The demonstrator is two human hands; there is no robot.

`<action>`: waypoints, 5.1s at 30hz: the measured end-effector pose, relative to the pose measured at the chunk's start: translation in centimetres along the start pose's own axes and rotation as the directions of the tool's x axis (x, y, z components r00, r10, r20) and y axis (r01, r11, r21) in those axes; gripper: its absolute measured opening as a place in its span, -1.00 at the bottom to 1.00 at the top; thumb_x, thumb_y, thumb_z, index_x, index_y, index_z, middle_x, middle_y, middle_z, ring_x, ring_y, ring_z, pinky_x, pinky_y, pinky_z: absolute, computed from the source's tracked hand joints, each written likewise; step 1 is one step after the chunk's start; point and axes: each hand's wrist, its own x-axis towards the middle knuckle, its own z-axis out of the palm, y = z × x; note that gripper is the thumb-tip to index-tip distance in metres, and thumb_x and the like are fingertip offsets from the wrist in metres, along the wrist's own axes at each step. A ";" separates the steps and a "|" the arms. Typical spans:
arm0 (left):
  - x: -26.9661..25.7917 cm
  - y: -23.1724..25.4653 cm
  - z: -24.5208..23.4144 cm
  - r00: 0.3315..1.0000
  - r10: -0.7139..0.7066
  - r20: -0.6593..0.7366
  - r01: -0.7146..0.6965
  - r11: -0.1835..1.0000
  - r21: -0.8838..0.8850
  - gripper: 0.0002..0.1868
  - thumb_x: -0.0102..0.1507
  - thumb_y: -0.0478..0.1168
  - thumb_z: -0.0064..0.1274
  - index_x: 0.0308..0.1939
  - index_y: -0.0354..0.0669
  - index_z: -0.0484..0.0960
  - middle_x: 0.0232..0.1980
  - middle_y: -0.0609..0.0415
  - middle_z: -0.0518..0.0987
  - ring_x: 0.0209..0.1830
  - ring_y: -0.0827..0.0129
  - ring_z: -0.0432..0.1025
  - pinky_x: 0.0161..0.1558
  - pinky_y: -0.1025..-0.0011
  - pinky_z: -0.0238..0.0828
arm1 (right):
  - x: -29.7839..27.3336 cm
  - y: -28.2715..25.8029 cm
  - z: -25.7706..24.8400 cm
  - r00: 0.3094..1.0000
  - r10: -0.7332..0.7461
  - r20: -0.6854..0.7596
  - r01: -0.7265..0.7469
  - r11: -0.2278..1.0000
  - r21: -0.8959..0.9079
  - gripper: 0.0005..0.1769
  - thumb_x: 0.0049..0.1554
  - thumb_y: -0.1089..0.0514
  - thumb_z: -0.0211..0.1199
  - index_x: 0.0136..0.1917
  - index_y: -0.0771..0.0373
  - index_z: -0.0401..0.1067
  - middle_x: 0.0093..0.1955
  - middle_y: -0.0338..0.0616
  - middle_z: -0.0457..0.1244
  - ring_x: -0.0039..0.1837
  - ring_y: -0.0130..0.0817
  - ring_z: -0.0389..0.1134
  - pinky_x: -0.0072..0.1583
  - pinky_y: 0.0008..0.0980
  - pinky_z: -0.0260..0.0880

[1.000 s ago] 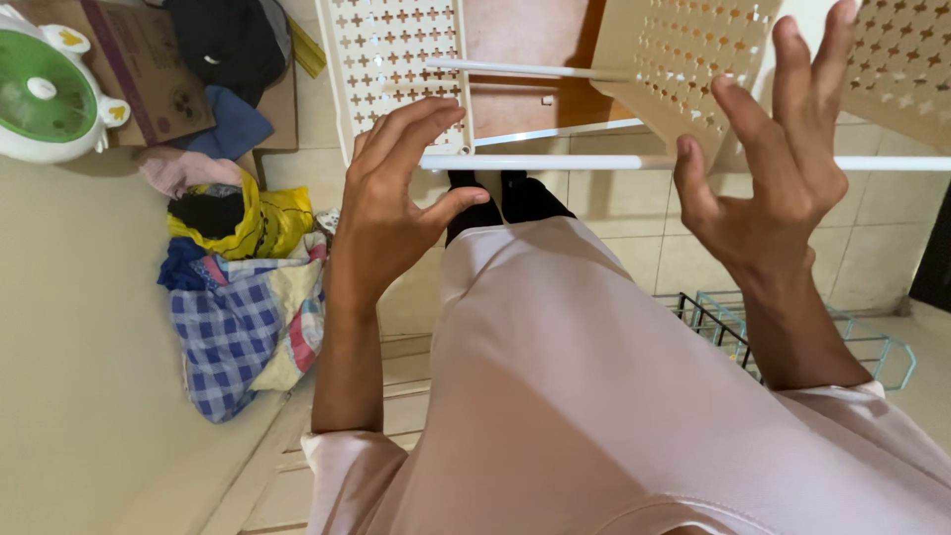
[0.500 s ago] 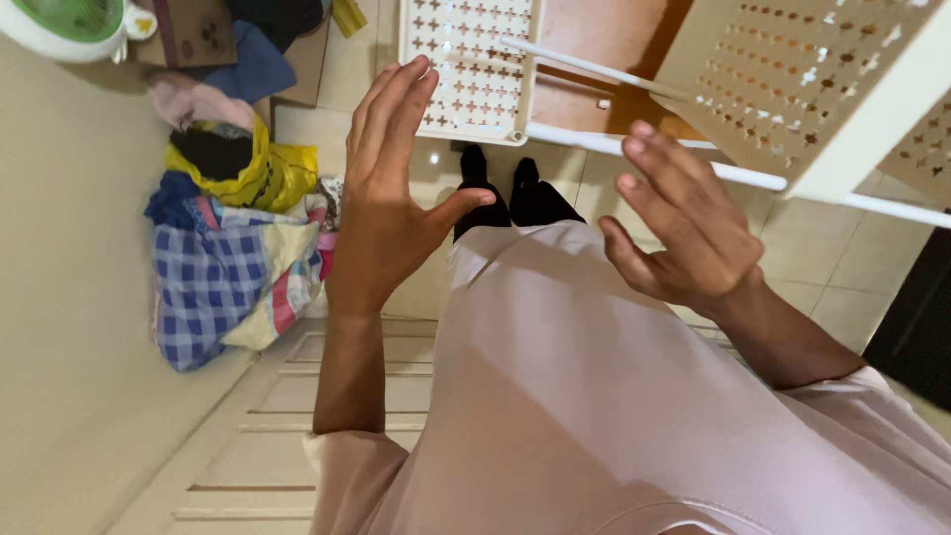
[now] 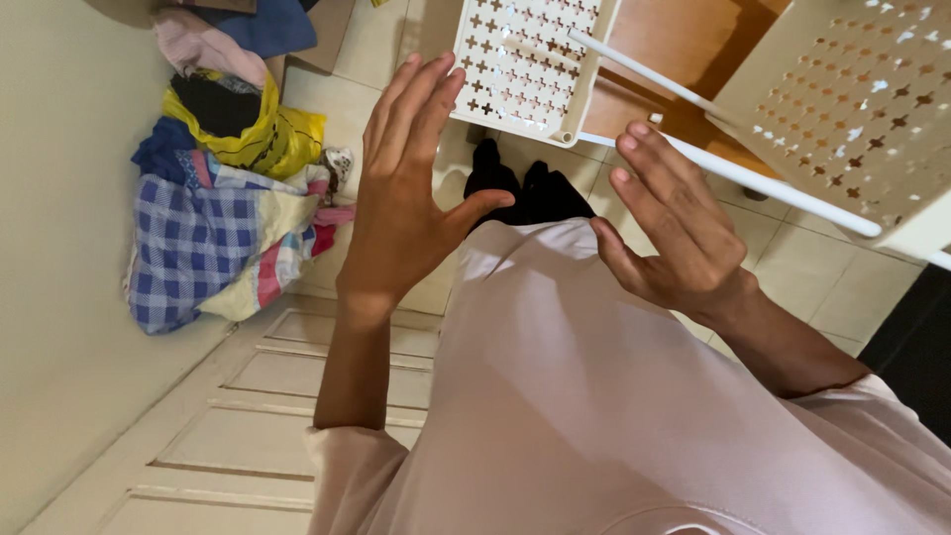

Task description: The person assembles a white plastic shelving unit by inserting white rods into perforated panels and securing them with small white connectors. The person handles the panels, rods, and connectors by hand, then places the assembled unit on a table.

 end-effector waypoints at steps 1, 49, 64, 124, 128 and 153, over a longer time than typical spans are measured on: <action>-0.2 -0.4 0.2 1.000 0.008 -0.005 -0.007 1.000 0.014 0.07 0.19 0.02 0.53 0.60 -0.13 0.19 0.65 0.00 0.20 0.73 0.01 0.00 0.70 0.08 0.01 | -0.1 0.1 0.5 1.000 -0.006 0.003 0.006 1.000 0.004 -0.40 0.13 0.41 0.51 0.34 0.60 0.30 0.41 0.41 0.20 0.49 0.34 0.25 0.48 0.13 0.36; 0.6 -19.3 19.0 0.895 -0.434 -0.102 0.387 0.870 -0.306 -0.55 0.49 -0.37 -0.18 0.47 -0.20 0.22 -0.37 -0.08 0.57 -0.56 0.28 0.46 -0.42 0.31 0.38 | -8.2 16.1 19.5 0.866 0.274 0.419 -0.259 0.961 -0.093 -0.52 0.14 0.59 0.10 0.32 0.41 0.38 0.39 0.16 0.27 0.63 0.15 0.09 0.58 0.41 -0.20; 1.1 -19.0 18.6 0.841 -0.529 -0.113 0.480 0.827 -0.292 -0.53 0.46 -0.38 -0.13 0.47 -0.15 0.28 -0.47 -0.02 0.53 -0.62 0.36 0.39 -0.47 0.36 0.34 | -7.2 16.9 19.6 0.871 0.254 0.422 -0.250 0.966 -0.066 -0.55 0.13 0.53 0.18 0.28 0.37 0.45 0.33 0.09 0.34 0.62 0.05 0.12 0.60 0.36 -0.19; -0.9 -15.7 13.7 0.790 -0.513 -0.334 0.448 0.856 -0.257 -0.60 0.41 -0.45 -0.07 0.34 -0.43 0.40 -0.43 -0.09 0.54 -0.60 0.38 0.40 -0.49 0.37 0.33 | -2.6 15.4 17.6 0.912 0.064 0.405 -0.094 0.994 0.054 -0.53 0.08 0.56 0.21 0.25 0.39 0.49 0.34 0.09 0.35 0.64 0.01 0.10 0.59 0.34 -0.15; -1.1 -14.8 13.1 0.781 -0.522 -0.342 0.460 0.852 -0.249 -0.63 0.41 -0.45 -0.06 0.31 -0.44 0.43 -0.38 -0.12 0.56 -0.60 0.38 0.39 -0.51 0.37 0.29 | -2.6 14.7 17.1 0.929 0.061 0.364 -0.098 0.992 0.083 -0.57 0.09 0.56 0.22 0.22 0.38 0.49 0.36 0.06 0.35 0.64 -0.01 0.11 0.60 0.33 -0.14; -3.3 -7.0 4.9 0.705 -0.572 -0.419 0.519 0.819 -0.245 -0.71 0.35 -0.43 -0.04 0.17 -0.38 0.53 -0.19 -0.17 0.67 -0.38 0.27 0.54 -0.28 0.34 0.46 | 0.1 7.0 12.3 0.935 0.244 0.259 -0.314 0.907 0.279 -0.34 0.26 0.51 0.16 0.55 0.48 0.00 0.68 0.54 -0.41 0.64 0.49 -0.05 0.45 -0.04 0.38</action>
